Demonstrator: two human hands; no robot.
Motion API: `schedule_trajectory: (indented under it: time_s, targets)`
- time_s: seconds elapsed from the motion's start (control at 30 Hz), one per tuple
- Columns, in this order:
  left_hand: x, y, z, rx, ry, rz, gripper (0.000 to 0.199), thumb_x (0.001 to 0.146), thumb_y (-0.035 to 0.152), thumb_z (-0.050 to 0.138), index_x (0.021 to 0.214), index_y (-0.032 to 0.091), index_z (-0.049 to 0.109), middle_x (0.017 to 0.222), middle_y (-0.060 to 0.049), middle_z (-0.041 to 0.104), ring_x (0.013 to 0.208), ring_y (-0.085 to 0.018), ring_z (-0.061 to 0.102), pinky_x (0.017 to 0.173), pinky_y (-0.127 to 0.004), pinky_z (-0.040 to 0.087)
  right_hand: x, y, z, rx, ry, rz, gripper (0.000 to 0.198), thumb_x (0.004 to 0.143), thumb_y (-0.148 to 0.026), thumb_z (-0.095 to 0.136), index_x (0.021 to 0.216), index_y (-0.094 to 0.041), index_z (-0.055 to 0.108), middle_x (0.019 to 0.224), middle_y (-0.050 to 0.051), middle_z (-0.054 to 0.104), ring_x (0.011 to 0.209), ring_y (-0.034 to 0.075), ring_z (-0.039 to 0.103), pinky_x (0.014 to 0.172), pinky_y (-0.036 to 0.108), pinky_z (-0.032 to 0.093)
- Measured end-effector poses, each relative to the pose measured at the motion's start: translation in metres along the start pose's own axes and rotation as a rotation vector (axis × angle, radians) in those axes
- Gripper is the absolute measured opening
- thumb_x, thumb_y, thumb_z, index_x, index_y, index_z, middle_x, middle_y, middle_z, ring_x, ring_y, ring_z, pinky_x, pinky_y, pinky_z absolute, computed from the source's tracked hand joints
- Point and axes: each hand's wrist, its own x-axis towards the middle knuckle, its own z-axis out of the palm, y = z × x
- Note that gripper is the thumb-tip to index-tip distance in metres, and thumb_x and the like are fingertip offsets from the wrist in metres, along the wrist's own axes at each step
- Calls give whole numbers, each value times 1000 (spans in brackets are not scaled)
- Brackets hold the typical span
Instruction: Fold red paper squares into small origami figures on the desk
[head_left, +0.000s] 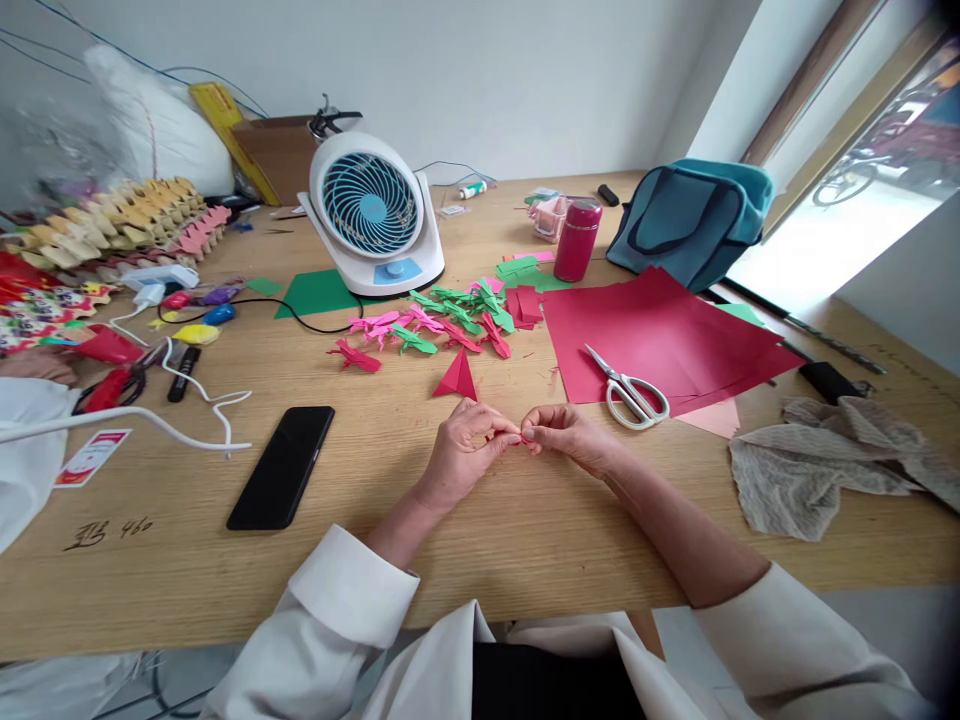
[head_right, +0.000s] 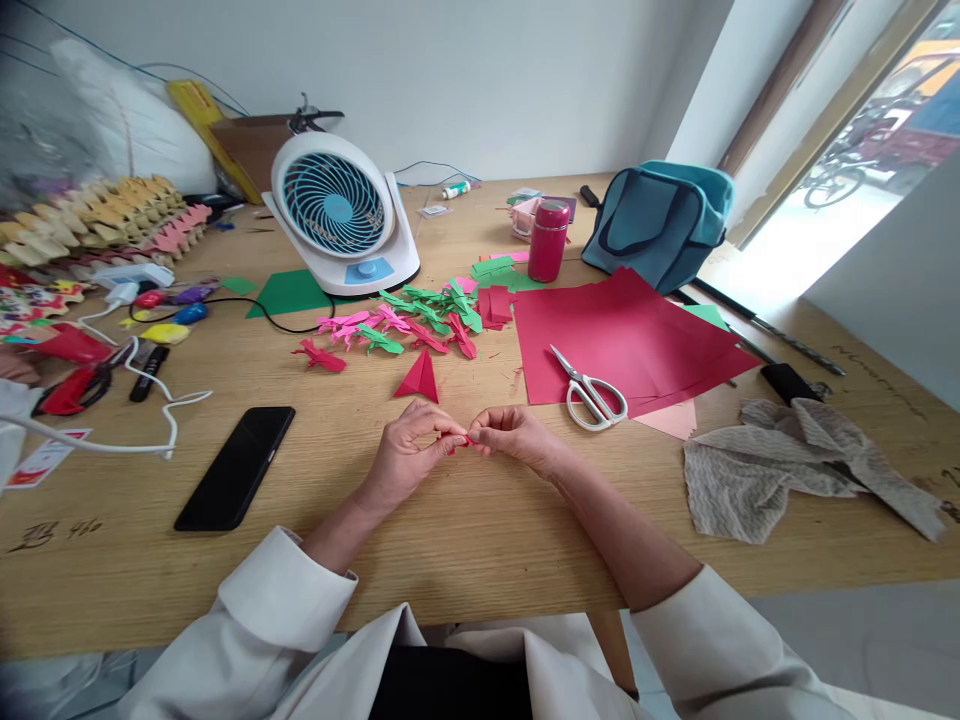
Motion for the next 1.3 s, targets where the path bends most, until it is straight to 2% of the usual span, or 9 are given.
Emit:
schedule_trajectory:
  time_s: [0.2, 0.47, 0.63, 0.9, 1.07, 1.3]
  targets:
    - [0, 2, 1, -22, 7, -47, 5, 82, 18, 73, 79, 21, 73, 76, -1, 70, 78, -17, 58, 73, -30, 45, 0, 0, 1, -56, 1, -75, 38, 69, -50, 80, 75, -15, 68, 64, -1, 61, 59, 9, 48, 59, 24, 34]
    - [-1, 5, 4, -55, 5, -177, 10, 83, 21, 71, 73, 19, 69, 75, -2, 68, 79, -17, 59, 76, -30, 45, 1, 7, 4, -133, 58, -150, 40, 73, -53, 76, 77, -16, 64, 64, -2, 55, 57, 9, 38, 52, 24, 26]
    - [-1, 6, 4, -76, 10, -214, 14, 84, 22, 69, 71, 19, 67, 73, -1, 67, 79, -17, 59, 77, -30, 45, 1, 6, 11, -121, 107, -172, 42, 73, -55, 75, 77, -15, 63, 66, -2, 56, 57, 8, 40, 53, 24, 27]
    - [0, 6, 3, -83, 22, -208, 11, 86, 18, 65, 74, 19, 66, 78, -2, 68, 80, -17, 61, 79, -30, 46, -2, -3, 13, -157, 56, -133, 46, 72, -59, 74, 79, -15, 63, 62, -3, 52, 57, 9, 39, 53, 24, 28]
    - [0, 4, 4, -75, 22, -178, 5, 82, 19, 72, 78, 20, 69, 79, -2, 68, 81, -17, 61, 79, -31, 46, -4, -5, 16, -221, 101, -154, 45, 73, -59, 71, 77, -15, 61, 62, -3, 50, 55, 8, 36, 51, 24, 25]
    - [0, 1, 5, -89, 38, -160, 9, 82, 20, 72, 74, 19, 68, 79, -2, 67, 80, -17, 61, 78, -31, 47, -4, -6, 21, -251, 145, -177, 43, 74, -57, 69, 76, -16, 60, 65, -2, 54, 57, 9, 40, 53, 24, 28]
